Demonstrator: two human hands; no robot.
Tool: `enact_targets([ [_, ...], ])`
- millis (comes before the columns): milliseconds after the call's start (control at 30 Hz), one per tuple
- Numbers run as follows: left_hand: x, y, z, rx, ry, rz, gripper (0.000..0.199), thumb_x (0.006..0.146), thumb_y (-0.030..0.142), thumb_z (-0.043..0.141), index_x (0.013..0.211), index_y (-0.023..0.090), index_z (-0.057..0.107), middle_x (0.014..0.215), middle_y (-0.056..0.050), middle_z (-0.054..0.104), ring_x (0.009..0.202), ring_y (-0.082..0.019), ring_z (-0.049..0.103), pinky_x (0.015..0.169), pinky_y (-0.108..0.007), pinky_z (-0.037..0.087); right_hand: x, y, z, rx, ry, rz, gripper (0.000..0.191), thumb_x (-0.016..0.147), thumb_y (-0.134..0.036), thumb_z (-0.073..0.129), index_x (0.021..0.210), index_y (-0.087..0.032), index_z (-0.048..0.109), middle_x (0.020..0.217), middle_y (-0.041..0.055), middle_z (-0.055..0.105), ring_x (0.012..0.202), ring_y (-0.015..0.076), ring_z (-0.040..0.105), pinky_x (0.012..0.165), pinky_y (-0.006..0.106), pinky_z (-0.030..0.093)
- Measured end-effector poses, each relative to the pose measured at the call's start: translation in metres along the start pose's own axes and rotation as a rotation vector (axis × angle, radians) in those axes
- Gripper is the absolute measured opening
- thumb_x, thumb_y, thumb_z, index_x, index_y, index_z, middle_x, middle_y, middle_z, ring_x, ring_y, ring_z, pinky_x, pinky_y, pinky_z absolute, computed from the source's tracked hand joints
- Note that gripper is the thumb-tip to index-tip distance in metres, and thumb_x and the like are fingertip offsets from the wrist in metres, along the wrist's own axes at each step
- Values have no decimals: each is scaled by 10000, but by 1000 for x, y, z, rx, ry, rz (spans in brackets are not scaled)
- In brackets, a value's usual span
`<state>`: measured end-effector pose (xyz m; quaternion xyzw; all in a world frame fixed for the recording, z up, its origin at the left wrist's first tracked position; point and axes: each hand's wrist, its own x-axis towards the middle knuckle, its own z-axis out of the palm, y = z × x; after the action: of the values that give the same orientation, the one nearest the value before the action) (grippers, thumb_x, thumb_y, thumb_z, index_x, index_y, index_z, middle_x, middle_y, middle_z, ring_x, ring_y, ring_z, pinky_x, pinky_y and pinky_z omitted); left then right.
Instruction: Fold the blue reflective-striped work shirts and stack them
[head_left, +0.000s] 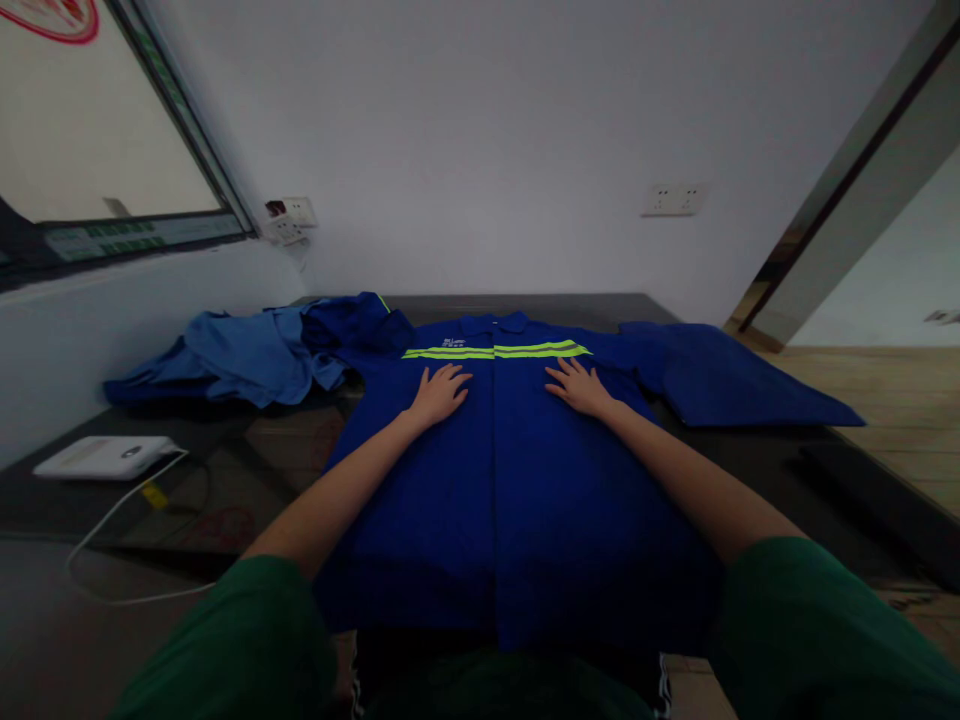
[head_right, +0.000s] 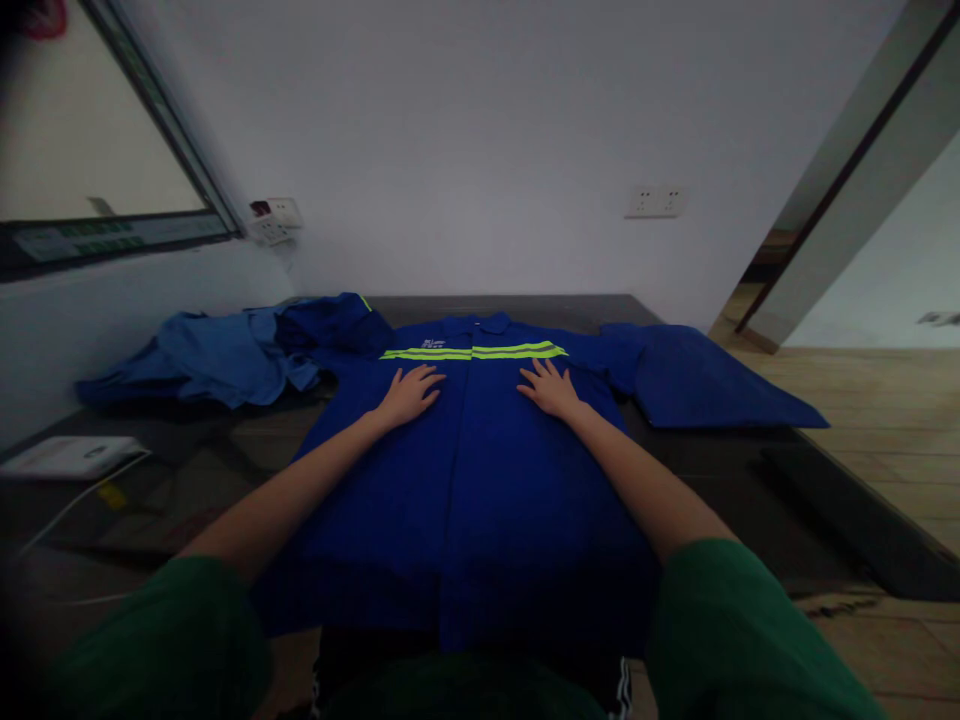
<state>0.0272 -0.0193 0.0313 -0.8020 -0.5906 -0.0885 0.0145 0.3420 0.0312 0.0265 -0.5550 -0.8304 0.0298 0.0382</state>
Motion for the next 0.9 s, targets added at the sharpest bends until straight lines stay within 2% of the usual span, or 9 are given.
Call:
enact_targets([
  [67,-26,-6,-10,37,-10,37,448,959,392,373,1388,292,453,1513,-62,370,1420,-270,250,1124,-604,169,-22,-10,-3,19,58,-96,580,970,-547,264,1466,-264,366,1574,98,220,1440,357,155,1066,666,237],
  [167,-68,-26,-20,90,-73,-20,516,950,468,383,1441,308,378,1550,-77,299,1444,-296,190,1122,-599,169,-60,-15,-2,43,74,-204,554,955,-564,313,1451,-324,381,1570,61,241,1435,357,178,1054,674,255],
  [333,-129,-77,-22,73,-243,-175,561,971,479,262,1491,272,288,1571,-106,227,1439,-299,214,1106,-548,252,-97,1,14,53,26,-216,531,964,-514,338,1451,-310,382,1541,76,311,1416,324,259,1086,628,252],
  [433,-163,-102,-20,94,-194,-252,555,976,439,214,1501,265,261,1567,-89,244,1439,-279,222,1109,-554,242,-100,9,22,60,104,-227,513,972,-486,325,1422,-267,437,1509,95,371,1395,299,318,1098,599,262],
  [533,-197,-113,-26,184,-80,-395,551,959,404,244,1457,206,372,1529,-119,329,1427,-315,246,1099,-607,218,-101,7,23,55,180,-248,481,968,-442,350,1354,-213,523,1447,127,458,1349,286,402,1094,561,302],
  [600,-219,-109,-35,235,59,-450,535,933,376,279,1372,156,492,1487,-151,396,1408,-344,277,1095,-623,210,-104,1,19,51,216,-294,446,956,-405,382,1293,-189,578,1407,136,503,1325,283,435,1085,534,336],
  [700,-254,-87,-53,72,209,-432,504,904,414,306,1216,156,607,1329,-140,571,1262,-299,496,1057,-469,373,-119,-13,1,87,247,-355,382,932,-375,410,1157,-199,665,1353,117,557,1279,280,487,1047,492,405],
  [800,-294,-57,-61,-204,122,-606,506,884,535,307,989,202,674,913,-63,734,840,-231,697,771,-313,540,-155,-12,-28,202,285,-244,382,912,-453,413,1000,-224,705,1148,93,678,1073,269,629,921,440,505],
  [900,-328,-36,-49,-351,-16,-827,515,822,612,361,860,213,684,740,-49,738,670,-238,704,620,-296,546,-215,20,-47,317,242,117,488,849,-628,409,712,-245,679,721,71,708,652,251,673,623,388,541],
])
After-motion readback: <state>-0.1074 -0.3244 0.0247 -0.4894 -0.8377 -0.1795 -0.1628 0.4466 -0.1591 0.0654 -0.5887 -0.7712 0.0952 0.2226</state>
